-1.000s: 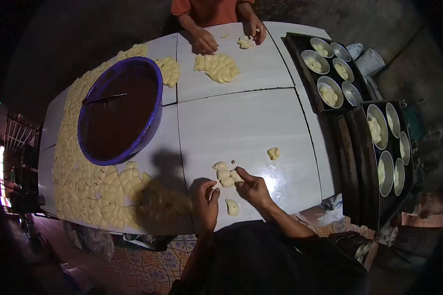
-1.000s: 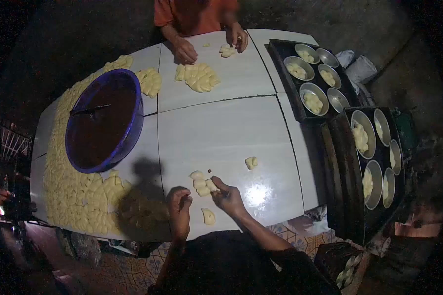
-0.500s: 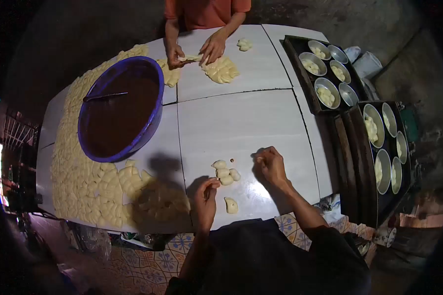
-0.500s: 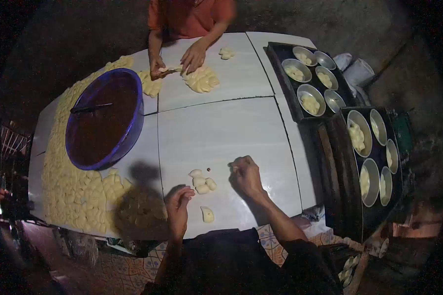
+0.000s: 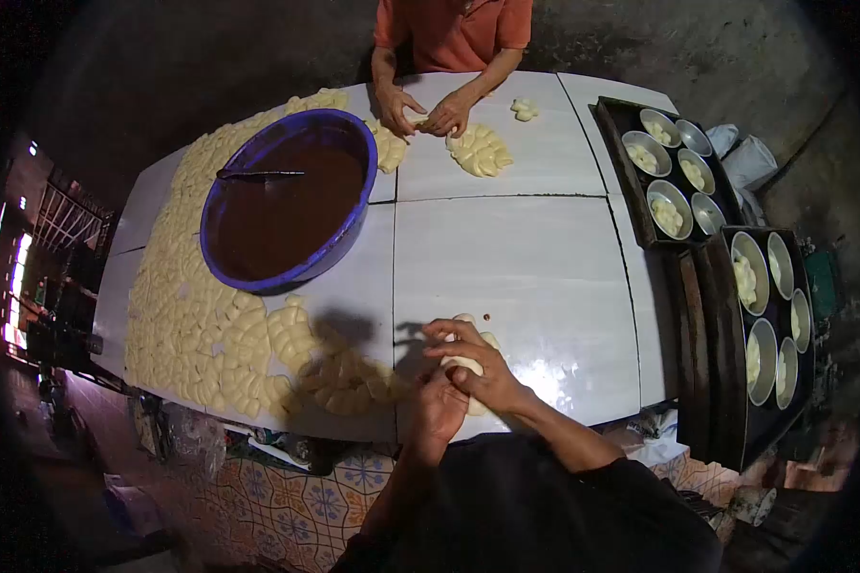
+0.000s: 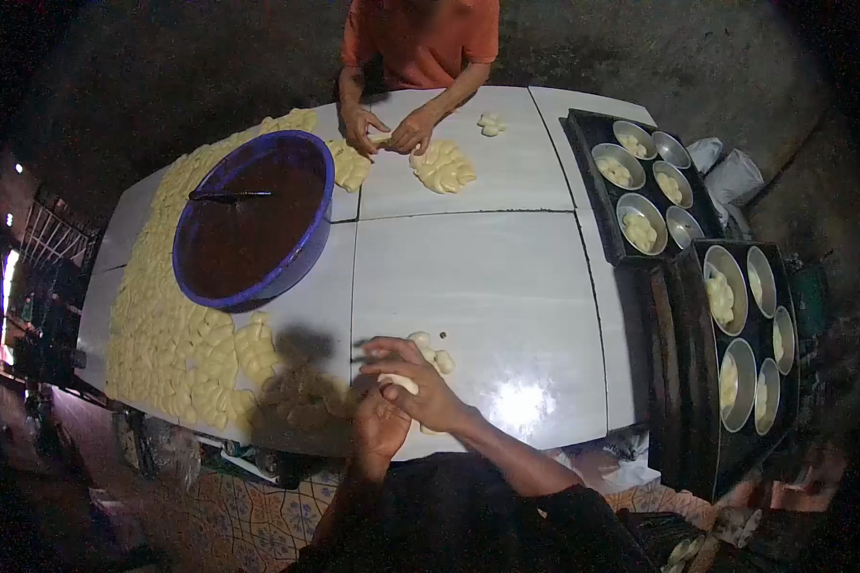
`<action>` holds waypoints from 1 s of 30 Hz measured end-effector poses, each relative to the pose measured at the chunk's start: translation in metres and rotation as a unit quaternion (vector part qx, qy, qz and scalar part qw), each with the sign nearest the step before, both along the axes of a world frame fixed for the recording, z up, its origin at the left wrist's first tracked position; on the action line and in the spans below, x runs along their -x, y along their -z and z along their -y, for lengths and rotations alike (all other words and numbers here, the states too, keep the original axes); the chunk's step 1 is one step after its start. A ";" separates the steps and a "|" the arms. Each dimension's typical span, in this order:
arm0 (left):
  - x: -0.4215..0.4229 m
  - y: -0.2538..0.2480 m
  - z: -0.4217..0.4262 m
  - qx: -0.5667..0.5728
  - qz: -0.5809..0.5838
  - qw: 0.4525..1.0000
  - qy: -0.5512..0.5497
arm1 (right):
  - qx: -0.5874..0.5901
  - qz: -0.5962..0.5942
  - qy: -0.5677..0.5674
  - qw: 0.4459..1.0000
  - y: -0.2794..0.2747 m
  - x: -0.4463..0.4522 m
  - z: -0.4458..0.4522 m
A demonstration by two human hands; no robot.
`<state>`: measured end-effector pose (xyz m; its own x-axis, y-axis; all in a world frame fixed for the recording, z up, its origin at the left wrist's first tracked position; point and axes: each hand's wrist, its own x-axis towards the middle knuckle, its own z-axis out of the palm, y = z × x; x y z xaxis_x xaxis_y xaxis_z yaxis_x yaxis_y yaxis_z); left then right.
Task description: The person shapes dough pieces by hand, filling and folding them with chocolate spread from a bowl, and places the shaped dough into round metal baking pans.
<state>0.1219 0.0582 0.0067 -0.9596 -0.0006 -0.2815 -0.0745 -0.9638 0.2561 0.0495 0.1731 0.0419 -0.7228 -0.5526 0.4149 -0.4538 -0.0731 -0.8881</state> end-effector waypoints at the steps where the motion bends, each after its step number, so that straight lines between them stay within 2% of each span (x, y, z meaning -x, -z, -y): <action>1: -0.001 -0.001 0.002 -0.007 -0.027 1.000 0.001 | 0.023 0.010 -0.037 0.999 0.012 0.000 0.002; 2: -0.001 0.003 0.002 -0.010 -0.036 0.999 0.020 | -0.043 -0.063 -0.011 0.997 0.022 0.008 -0.001; 3: 0.003 -0.003 0.001 -0.013 -0.042 0.998 0.038 | -0.043 -0.066 -0.012 0.997 0.021 0.014 -0.005; 4: 0.011 -0.008 0.005 -0.006 -0.032 0.997 0.076 | 0.038 0.095 -0.063 0.993 0.022 0.019 -0.007; 5: 0.022 -0.014 0.012 0.003 -0.021 0.993 0.115 | 0.118 0.253 -0.112 0.954 0.022 0.024 -0.008; 6: 0.037 -0.040 0.018 -0.020 -0.078 0.990 0.118 | 0.137 0.270 -0.158 0.940 0.029 0.034 -0.011; 7: 0.058 -0.072 0.022 0.080 -0.141 0.980 0.112 | 0.114 0.312 -0.225 0.916 0.046 0.037 -0.015; 8: 0.079 -0.022 0.055 -0.143 -0.309 0.931 0.131 | 0.089 0.268 -0.196 0.939 0.042 0.037 -0.013; 9: 0.110 -0.031 0.078 0.017 -0.076 0.994 -0.075 | 0.065 0.221 -0.167 0.959 0.038 0.038 -0.009; 10: 0.141 -0.062 0.098 0.289 -0.130 0.945 -0.080 | 0.084 0.232 -0.150 0.957 0.041 0.039 -0.006; 11: 0.177 -0.064 0.145 0.471 -0.129 0.867 -0.098 | 0.094 0.243 -0.155 0.953 0.038 0.045 -0.008; 12: 0.211 -0.076 0.166 0.638 -0.052 0.762 -0.102 | 0.117 0.255 -0.137 0.950 0.041 0.049 -0.009; 13: 0.232 -0.083 0.180 0.776 0.030 0.622 -0.101 | 0.141 0.268 -0.119 0.946 0.046 0.051 -0.011; 14: 0.241 -0.073 0.195 0.777 0.029 0.620 -0.104 | 0.142 0.265 -0.122 0.946 0.053 0.052 -0.012; 16: 0.267 -0.056 0.214 0.841 0.119 0.516 0.114 | 0.168 0.329 -0.072 0.927 0.063 0.057 -0.016; 17: 0.272 -0.052 0.220 0.843 0.115 0.513 0.118 | 0.155 0.340 -0.063 0.925 0.067 0.059 -0.019; 19: 0.270 -0.056 0.209 0.746 0.179 0.627 0.133 | 0.198 0.351 -0.067 0.913 0.081 0.057 -0.021; 20: 0.263 -0.064 0.202 0.804 0.169 0.558 0.116 | 0.198 0.361 -0.058 0.910 0.085 0.050 -0.023; 21: 0.255 -0.067 0.191 0.802 0.171 0.559 0.123 | 0.196 0.350 -0.037 0.915 0.079 0.050 -0.020; 23: 0.232 -0.073 0.170 0.841 0.158 0.517 -0.024 | 0.194 0.340 -0.018 0.920 0.076 0.052 -0.012; 24: 0.213 -0.079 0.154 0.764 0.146 0.628 -0.020 | 0.215 0.373 -0.019 0.903 0.078 0.051 -0.008; 25: 0.188 -0.064 0.140 0.640 0.096 0.762 -0.021 | 0.235 0.403 -0.019 0.884 0.079 0.050 -0.004; 26: 0.173 -0.029 0.152 0.275 -0.054 0.951 0.130 | 0.276 0.478 -0.007 0.834 0.065 0.050 0.003; 27: 0.156 -0.032 0.124 0.276 0.025 0.945 0.175 | 0.273 0.481 -0.007 0.833 0.065 0.049 0.006; 28: 0.137 -0.041 0.082 0.275 0.103 0.930 0.220 | 0.290 0.524 -0.035 0.800 0.067 0.046 0.009; 29: 0.113 -0.046 0.060 0.290 0.070 0.938 0.175 | 0.308 0.564 -0.062 0.764 0.067 0.044 0.013; 30: 0.097 -0.033 0.049 0.326 0.099 0.935 0.105 | 0.221 0.555 0.033 0.801 0.047 0.042 0.015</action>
<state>0.0249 0.0089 0.0401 -0.8871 -0.0518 -0.4586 -0.3516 -0.5676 0.7444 0.0080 0.1579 -0.0049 -0.8038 -0.4742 -0.3593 0.5819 -0.5008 -0.6408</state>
